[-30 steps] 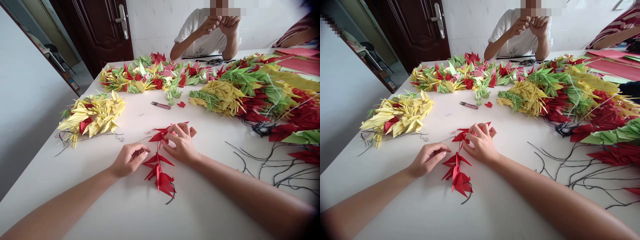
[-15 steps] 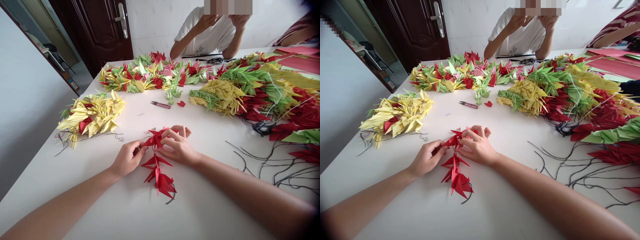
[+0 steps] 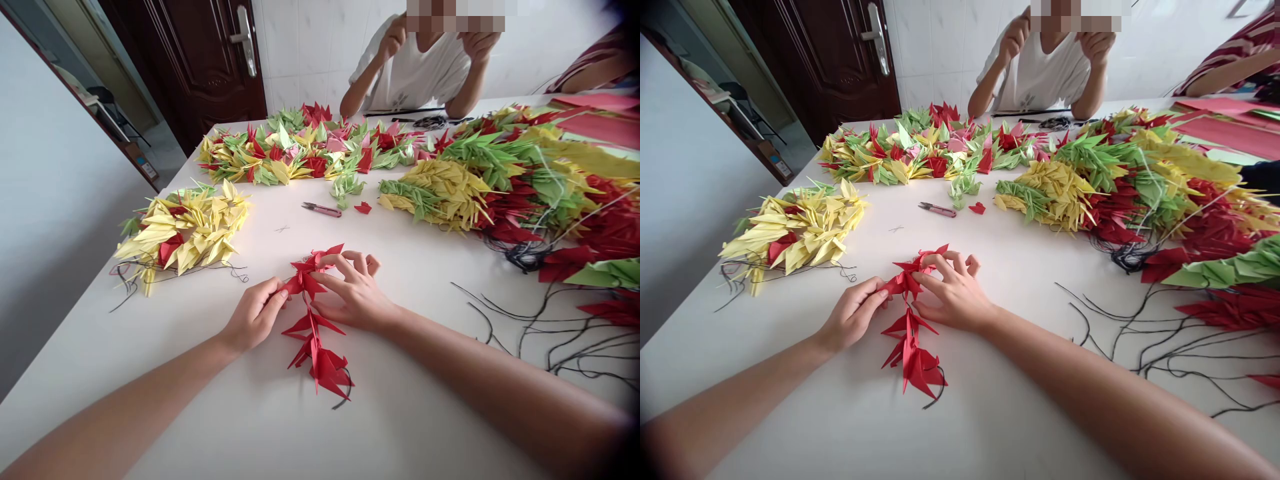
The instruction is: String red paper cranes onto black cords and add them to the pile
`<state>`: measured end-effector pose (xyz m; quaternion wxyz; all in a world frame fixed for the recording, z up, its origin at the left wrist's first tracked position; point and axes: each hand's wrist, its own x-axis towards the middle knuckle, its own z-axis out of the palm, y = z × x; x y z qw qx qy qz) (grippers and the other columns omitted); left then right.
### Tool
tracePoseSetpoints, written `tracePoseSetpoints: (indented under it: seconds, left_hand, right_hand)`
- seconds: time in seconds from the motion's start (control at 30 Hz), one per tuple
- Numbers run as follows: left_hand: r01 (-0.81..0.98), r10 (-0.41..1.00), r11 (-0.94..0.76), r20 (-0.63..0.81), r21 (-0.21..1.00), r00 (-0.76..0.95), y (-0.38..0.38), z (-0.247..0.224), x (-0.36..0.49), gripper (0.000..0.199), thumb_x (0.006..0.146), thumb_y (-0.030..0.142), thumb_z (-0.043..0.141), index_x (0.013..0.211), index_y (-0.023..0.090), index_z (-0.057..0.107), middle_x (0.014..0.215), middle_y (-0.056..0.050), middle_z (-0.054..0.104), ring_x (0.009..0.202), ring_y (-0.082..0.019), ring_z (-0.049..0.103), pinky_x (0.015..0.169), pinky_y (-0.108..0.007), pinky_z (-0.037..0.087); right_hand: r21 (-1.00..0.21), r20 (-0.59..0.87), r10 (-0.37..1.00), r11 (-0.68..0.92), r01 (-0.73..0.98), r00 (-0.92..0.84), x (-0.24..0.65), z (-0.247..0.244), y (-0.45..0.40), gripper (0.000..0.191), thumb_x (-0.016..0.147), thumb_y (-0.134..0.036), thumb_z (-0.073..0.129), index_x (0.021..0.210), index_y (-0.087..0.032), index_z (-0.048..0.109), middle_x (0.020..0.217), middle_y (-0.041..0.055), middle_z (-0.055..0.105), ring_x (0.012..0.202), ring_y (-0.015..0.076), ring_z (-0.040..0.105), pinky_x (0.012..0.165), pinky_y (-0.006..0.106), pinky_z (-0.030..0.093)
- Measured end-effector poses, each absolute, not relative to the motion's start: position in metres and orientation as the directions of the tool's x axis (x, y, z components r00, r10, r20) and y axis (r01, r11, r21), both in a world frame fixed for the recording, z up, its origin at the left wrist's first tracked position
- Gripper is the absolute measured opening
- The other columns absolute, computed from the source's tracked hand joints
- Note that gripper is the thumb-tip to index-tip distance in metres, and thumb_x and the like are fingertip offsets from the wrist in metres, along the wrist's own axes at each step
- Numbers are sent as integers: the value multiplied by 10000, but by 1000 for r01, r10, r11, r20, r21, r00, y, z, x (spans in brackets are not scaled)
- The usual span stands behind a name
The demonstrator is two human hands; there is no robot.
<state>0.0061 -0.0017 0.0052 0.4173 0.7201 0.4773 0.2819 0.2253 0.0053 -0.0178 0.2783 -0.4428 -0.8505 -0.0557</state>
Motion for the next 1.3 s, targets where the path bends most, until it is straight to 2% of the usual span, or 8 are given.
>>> tracePoseSetpoints:
  seconds: [0.27, 0.43, 0.6, 0.73, 0.8, 0.93, 1.13, 1.3]
  left_hand:
    - [431, 912, -171, -23, 886, 409, -2, 4, 3, 270, 932, 308, 358, 718, 190, 472, 608, 35, 478, 554, -115, 448, 553, -242, 367]
    - [390, 873, -196, -21, 900, 488, -1, 6, 3, 253, 911, 269, 343, 734, 184, 502, 645, 15, 529, 606, -131, 515, 590, -252, 410]
    - [381, 846, -218, -20, 899, 532, -2, 7, 3, 234, 883, 246, 351, 704, 185, 487, 647, 11, 517, 598, -125, 469, 570, -245, 386]
    - [386, 833, -233, -22, 892, 553, -2, 6, 3, 236, 885, 257, 349, 664, 198, 408, 624, 22, 454, 575, -119, 396, 547, -245, 338]
    - [391, 828, -242, -21, 888, 560, -2, 5, 3, 239, 881, 261, 357, 650, 203, 374, 598, 34, 393, 556, -115, 349, 533, -245, 313]
    - [385, 828, -249, -10, 889, 561, -2, 4, 2, 230, 882, 267, 363, 661, 203, 377, 605, 35, 390, 562, -116, 356, 542, -248, 318]
    - [398, 830, -261, -6, 879, 558, -2, 5, 2, 229, 881, 274, 372, 667, 197, 401, 609, 31, 418, 561, -113, 365, 542, -247, 315]
    - [419, 844, -251, -14, 873, 535, -1, 5, 3, 246, 888, 302, 376, 673, 192, 426, 615, 25, 431, 568, -115, 370, 544, -249, 320]
  right_hand:
    - [-162, 650, 663, 598, 785, -371, 226, -16, 6, 138, 889, -303, 570, 963, -297, 686, 994, 44, 609, 996, 233, 417, 784, 379, 213]
    - [-205, 602, 701, 598, 775, -383, 225, -16, 6, 180, 884, -270, 587, 997, -355, 698, 1041, 32, 618, 1023, 229, 419, 794, 382, 214]
    - [-201, 566, 709, 613, 764, -420, 225, -14, 4, 226, 889, -247, 550, 1066, -333, 659, 1130, 38, 600, 1056, 236, 412, 818, 390, 219]
    - [-140, 515, 714, 616, 775, -475, 225, -16, 5, 185, 908, -208, 465, 1023, -227, 609, 1136, 78, 597, 1049, 243, 414, 813, 394, 221]
    - [-117, 501, 720, 606, 787, -480, 225, -17, 5, 161, 915, -206, 444, 982, -214, 590, 1120, 80, 601, 1053, 247, 405, 803, 396, 212]
    - [-113, 512, 741, 559, 821, -434, 225, -18, 6, 145, 927, -226, 448, 943, -225, 592, 1106, 69, 609, 1059, 254, 391, 792, 404, 192]
    - [-24, 549, 768, 409, 912, -330, 224, -19, 7, 119, 871, -188, 469, 882, -196, 588, 1102, 82, 605, 1038, 264, 395, 752, 395, 190]
    - [7, 539, 796, 322, 947, -275, 223, -22, 8, 135, 848, -156, 471, 902, -201, 586, 1133, 85, 589, 1032, 269, 397, 767, 410, 191]
